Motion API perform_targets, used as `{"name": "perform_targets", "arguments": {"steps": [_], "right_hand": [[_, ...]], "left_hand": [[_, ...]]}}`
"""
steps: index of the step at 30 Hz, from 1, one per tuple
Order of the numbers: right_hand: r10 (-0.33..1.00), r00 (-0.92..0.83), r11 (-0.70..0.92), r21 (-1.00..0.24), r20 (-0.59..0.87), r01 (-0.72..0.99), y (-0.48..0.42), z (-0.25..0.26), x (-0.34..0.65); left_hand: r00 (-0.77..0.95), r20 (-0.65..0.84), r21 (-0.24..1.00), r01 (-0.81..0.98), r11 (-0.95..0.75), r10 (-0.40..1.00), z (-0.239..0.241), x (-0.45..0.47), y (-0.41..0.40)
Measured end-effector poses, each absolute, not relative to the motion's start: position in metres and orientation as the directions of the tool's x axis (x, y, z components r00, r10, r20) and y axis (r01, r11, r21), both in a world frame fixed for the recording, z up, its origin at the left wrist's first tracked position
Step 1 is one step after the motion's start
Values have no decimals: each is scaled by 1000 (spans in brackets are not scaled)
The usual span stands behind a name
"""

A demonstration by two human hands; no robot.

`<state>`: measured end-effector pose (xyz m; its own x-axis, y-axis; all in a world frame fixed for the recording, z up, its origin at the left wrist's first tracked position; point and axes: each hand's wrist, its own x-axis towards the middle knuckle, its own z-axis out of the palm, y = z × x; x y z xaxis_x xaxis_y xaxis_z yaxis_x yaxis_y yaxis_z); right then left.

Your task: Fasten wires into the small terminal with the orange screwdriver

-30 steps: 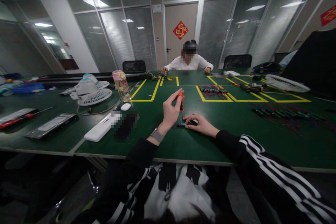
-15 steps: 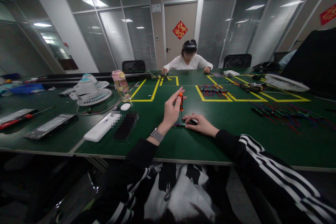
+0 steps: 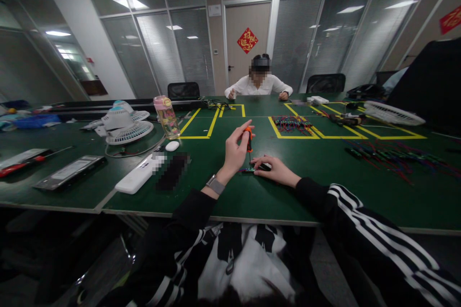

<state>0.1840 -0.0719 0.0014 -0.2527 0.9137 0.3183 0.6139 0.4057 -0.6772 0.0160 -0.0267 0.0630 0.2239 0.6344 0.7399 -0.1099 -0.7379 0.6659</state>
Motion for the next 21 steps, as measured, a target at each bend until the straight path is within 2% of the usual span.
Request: {"name": "perform_targets", "arguments": {"steps": [4,7,12,17,21], "right_hand": [[910,-257,413,-671,324,615,-72,1,184],[911,-252,412,-673,327,615,-72,1,184],[911,-251,410,-673,327,616,-71,0,185],[911,-254,412,-669,326,618,-72,1,184],[913,-252,407,-671,322,620,-72,1,184]], "left_hand": [[126,777,622,-6,-783,617,65,16,-28],[166,782,611,-8,-792,601,67,15,-30],[229,736,671,-123,-731,637,65,16,-28],[172,776,617,-7,-787,607,65,15,-28],[215,767,616,17,-788,604,67,14,-28]]}}
